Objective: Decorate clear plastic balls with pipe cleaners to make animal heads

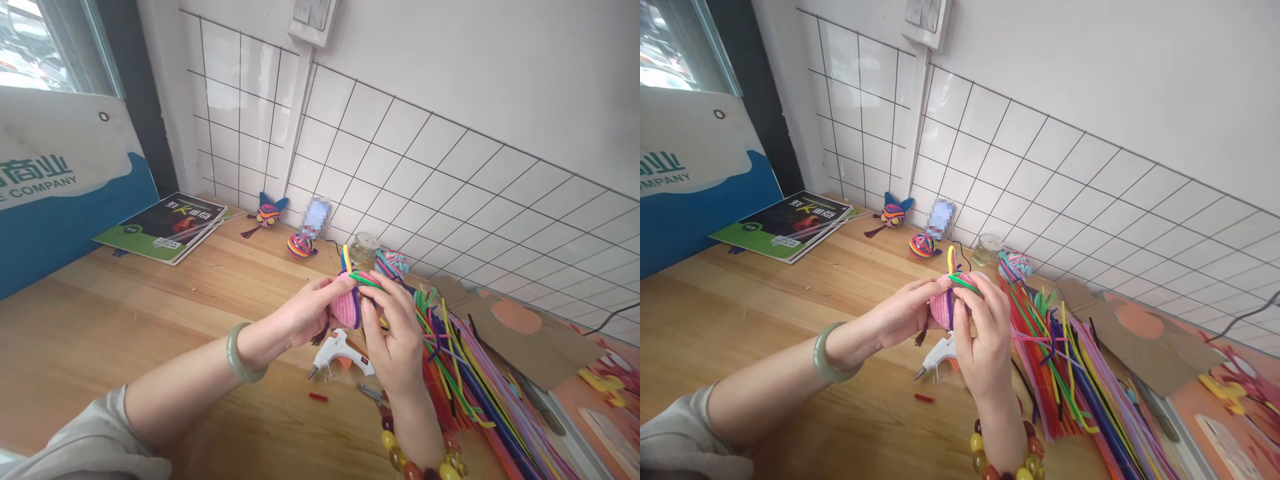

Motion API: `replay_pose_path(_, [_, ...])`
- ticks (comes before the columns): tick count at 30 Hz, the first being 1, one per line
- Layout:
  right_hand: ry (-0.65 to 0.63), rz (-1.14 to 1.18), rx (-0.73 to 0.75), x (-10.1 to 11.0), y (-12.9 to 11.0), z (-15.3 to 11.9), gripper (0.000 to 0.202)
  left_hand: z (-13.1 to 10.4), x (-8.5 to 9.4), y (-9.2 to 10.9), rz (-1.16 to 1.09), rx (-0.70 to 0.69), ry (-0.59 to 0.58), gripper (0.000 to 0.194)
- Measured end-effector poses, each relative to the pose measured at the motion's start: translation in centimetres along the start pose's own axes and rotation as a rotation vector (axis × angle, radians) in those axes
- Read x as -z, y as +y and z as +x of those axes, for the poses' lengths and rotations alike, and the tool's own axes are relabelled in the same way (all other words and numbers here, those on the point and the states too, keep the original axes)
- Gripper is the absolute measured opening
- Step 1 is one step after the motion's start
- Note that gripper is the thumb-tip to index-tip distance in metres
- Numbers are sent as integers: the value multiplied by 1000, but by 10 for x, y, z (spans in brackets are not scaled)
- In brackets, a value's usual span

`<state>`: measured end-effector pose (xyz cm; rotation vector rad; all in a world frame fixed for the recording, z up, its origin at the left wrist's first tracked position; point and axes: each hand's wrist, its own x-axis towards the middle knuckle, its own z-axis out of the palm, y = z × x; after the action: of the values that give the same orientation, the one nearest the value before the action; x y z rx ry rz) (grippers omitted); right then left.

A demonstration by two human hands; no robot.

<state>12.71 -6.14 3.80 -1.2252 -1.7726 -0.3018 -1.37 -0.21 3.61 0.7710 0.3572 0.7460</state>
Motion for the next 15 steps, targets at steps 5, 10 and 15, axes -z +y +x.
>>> replay_pose_path(5, [-5,34,-1,0,-1,0,27,1,3,0,23,13,-12,35])
replay_pose_path(10, [-26,126,-74,1,-2,-1,28,4,6,-1,59,0,2,34])
replay_pose_path(15, [10,343,-308,12,10,-10,31,11,14,4,12,-39,22,36])
